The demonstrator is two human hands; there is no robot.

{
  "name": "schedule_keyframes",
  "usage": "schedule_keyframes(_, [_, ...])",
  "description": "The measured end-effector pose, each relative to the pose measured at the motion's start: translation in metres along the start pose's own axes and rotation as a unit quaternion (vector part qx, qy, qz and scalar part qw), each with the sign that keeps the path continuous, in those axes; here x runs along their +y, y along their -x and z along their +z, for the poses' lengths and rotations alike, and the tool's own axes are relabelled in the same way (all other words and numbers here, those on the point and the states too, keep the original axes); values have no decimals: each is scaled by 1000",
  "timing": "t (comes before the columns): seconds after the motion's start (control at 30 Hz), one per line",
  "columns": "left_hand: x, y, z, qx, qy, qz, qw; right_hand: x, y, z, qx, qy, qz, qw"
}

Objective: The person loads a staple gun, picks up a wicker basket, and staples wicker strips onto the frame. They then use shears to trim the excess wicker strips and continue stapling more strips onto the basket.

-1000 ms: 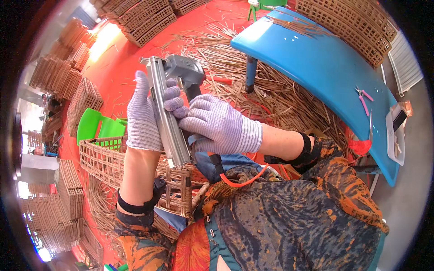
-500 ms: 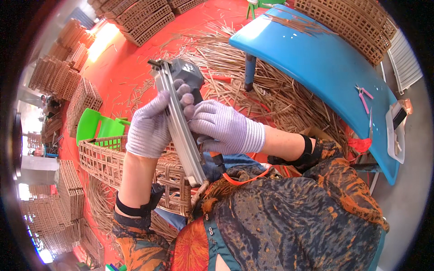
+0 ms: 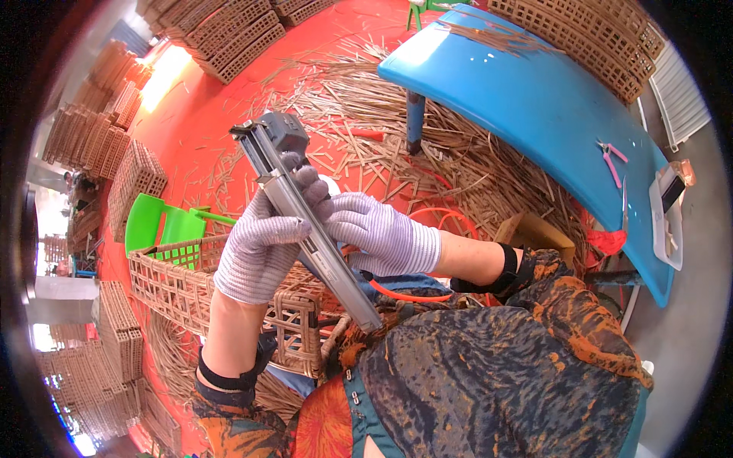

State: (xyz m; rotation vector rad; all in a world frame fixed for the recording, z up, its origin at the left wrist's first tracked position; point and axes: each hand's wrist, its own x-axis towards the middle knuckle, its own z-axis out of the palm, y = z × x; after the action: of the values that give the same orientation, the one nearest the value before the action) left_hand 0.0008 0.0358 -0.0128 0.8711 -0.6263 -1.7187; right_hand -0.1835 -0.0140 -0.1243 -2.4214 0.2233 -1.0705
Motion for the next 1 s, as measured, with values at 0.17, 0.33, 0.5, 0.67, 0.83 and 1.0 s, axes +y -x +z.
schedule_keyframes(0.17, [-6, -2, -12, -25, 2, 0, 1000, -1, 0, 0, -13, -7, 3, 1000])
schedule_keyframes(0.33, [-1, -4, -1, -20, -23, -10, 999, -3, -3, -2, 12, -10, 1, 1000])
schedule_keyframes(0.5, [-5, -9, 3, -3, -45, 30, 999, 3, -5, 2, 40, -54, 15, 998])
schedule_keyframes(0.67, [4, -5, -2, -71, 74, 4, 995, -12, -3, 6, 69, -66, 60, 994])
schedule_keyframes(0.83, [6, -7, 0, -52, 81, 28, 995, -3, -5, 11, 86, -92, 66, 990])
schedule_keyframes(1.0, [9, -7, 6, -36, 4, 23, 999, 5, -5, 19, 136, -78, -6, 988])
